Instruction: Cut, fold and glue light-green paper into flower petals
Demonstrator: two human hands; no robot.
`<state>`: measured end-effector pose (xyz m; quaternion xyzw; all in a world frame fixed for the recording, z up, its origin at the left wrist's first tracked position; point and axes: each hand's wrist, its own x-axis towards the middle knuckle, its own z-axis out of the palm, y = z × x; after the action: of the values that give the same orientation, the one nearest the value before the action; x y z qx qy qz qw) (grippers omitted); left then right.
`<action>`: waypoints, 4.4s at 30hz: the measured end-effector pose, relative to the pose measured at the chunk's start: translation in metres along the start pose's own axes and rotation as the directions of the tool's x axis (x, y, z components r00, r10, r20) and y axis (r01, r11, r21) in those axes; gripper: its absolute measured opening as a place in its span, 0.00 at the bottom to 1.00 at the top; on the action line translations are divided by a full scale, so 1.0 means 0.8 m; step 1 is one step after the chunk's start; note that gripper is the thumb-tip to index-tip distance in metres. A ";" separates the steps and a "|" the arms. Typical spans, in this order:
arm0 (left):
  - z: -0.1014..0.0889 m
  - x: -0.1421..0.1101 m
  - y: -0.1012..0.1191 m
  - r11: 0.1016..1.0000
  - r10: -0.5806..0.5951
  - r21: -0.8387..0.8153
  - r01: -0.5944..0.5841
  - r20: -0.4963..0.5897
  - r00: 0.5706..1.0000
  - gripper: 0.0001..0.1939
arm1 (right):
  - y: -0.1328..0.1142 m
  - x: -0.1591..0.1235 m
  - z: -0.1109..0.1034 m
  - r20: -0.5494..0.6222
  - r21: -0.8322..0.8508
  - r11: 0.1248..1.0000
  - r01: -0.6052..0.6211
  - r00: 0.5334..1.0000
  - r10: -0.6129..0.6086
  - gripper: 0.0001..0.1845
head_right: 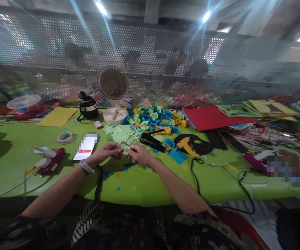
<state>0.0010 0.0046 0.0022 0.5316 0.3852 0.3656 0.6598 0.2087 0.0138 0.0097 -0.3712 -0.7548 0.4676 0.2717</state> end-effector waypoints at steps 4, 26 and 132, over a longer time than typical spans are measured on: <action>0.005 0.001 0.000 0.998 0.058 0.026 -0.057 -0.039 0.998 0.20 | 0.004 0.005 0.005 -0.033 0.077 0.997 -0.007 0.999 0.009 0.19; -0.005 0.005 0.001 0.981 0.055 -0.165 -0.097 -0.240 0.969 0.22 | -0.006 0.012 -0.019 -0.099 -0.865 0.469 -0.179 0.977 0.191 0.14; -0.005 0.006 -0.004 0.929 0.048 -0.327 -0.172 -0.355 0.933 0.16 | -0.015 -0.006 -0.015 -0.012 0.096 0.969 -0.228 0.973 0.230 0.30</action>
<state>-0.0001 0.0100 -0.0017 0.3542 0.3909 0.5522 0.6456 0.2169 0.0124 0.0253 -0.4482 -0.6809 0.5263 0.2418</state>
